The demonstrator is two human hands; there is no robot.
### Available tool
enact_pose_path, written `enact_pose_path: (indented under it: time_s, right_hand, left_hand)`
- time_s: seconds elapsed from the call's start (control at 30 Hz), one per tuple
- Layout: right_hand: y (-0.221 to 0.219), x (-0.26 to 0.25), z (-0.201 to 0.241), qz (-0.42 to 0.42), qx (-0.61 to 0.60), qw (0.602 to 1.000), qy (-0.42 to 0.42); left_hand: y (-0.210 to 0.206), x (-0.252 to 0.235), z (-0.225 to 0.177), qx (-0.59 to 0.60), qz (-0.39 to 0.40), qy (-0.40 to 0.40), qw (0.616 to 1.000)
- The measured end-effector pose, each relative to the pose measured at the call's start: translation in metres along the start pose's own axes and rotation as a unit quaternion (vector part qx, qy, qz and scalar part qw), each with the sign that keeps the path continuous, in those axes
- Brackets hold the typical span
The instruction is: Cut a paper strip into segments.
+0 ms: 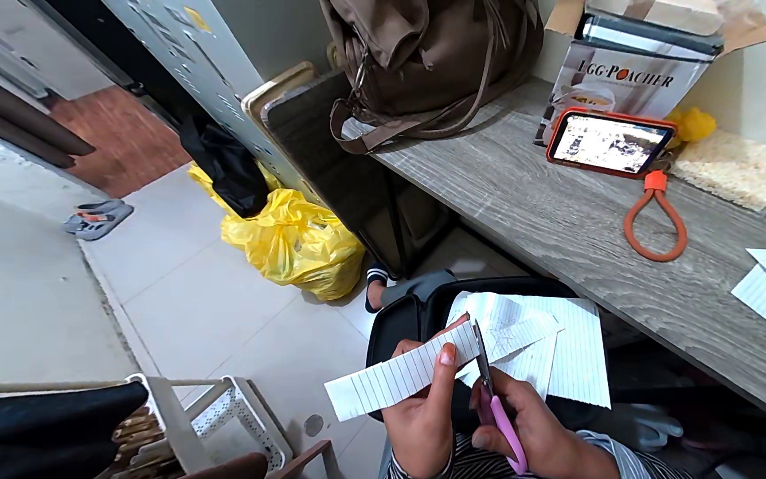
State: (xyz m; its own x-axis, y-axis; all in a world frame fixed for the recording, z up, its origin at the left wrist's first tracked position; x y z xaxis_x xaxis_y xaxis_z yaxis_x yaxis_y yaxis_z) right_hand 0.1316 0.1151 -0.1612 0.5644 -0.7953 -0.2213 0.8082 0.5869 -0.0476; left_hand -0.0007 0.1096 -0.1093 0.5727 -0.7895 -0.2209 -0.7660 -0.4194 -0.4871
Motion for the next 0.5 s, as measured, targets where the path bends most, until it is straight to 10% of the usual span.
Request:
enact_pose_path:
  time_s: [0.5]
  right_hand:
    - [-0.0008,-0.0003,0.0002,0.001,-0.002,1.000,-0.008]
  left_hand:
    - [0.0003,0.0003,-0.0001,-0.002,-0.002,0.002,1.000]
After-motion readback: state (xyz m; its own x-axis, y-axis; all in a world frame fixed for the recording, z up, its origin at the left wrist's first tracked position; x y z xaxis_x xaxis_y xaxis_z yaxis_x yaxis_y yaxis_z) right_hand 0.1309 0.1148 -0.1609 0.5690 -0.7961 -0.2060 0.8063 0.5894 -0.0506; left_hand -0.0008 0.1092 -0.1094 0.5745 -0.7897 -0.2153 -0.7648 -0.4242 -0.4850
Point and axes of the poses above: each hand's wrist, its own x-axis away from the middle knuckle, its own y-axis out of the back of the hand, z = x × y, the point moved 8 cm from there along -x, towards the middle knuckle, and after that the axes turned 4 degrees about -z, right-handed, at the moved point
